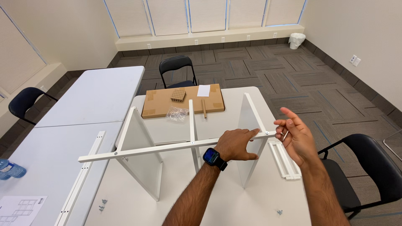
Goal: The person assembles a white shelving unit by connecting vertical panels with horizontal rails and securing them with screws. They align parts, insert fasteners, and tighten connections by hand to build the frame.
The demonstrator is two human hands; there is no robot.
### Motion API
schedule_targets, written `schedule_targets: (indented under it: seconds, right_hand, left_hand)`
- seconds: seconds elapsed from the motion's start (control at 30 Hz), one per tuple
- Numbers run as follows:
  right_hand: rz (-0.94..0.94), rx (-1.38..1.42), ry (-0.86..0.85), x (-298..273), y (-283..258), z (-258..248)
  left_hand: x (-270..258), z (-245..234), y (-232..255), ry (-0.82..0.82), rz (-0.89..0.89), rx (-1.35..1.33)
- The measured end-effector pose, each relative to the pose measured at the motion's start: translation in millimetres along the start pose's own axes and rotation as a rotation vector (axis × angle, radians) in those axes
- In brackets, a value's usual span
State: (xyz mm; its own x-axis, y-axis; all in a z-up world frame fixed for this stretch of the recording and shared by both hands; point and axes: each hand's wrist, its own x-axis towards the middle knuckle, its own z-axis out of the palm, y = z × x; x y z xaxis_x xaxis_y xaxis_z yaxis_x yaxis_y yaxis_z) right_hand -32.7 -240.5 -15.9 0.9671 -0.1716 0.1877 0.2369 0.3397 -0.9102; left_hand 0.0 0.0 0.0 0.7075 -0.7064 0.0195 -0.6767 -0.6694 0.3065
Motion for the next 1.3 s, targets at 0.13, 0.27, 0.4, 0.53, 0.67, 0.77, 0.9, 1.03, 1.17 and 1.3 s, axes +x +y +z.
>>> schedule_targets:
  seconds: [0.13,0.27,0.4,0.53,0.67,0.77,0.9,1.03,1.17,1.3]
  right_hand:
    - [0.053,-0.202,0.035,-6,-23,14]
    - [-0.106,-0.867,0.074,14,-7,-2]
    - [-0.002,-1.599,-0.085,4,-18,24]
    - [0.02,-1.776,-0.176,10,-13,23]
    - [-0.022,-1.808,-0.309,4,-30,28]
    - [0.046,-1.795,-0.341,4,-41,34]
    - [0.037,-1.813,-0.329,3,-41,39]
    - [0.04,-1.809,-0.37,2,-59,48]
    - [0.045,-1.815,-0.323,7,-44,39]
    - [0.027,-1.829,-0.377,4,-48,46]
  left_hand:
    - [0,-2,1,-0.019,-0.004,0.012]
    - [-2,-3,1,-0.016,0.001,0.01]
    - [0,-2,1,-0.013,-0.001,0.027]
    - [1,2,-1,-0.012,-0.003,0.031]
    - [-3,-4,5,-0.025,-0.008,0.028]
    - [-3,-5,4,-0.03,-0.004,0.032]
    - [-2,-4,3,-0.028,-0.012,0.031]
    - [-3,-5,5,-0.037,-0.02,0.031]
    - [-5,-7,6,-0.027,-0.014,0.037]
    - [-2,-4,5,-0.027,-0.017,0.036]
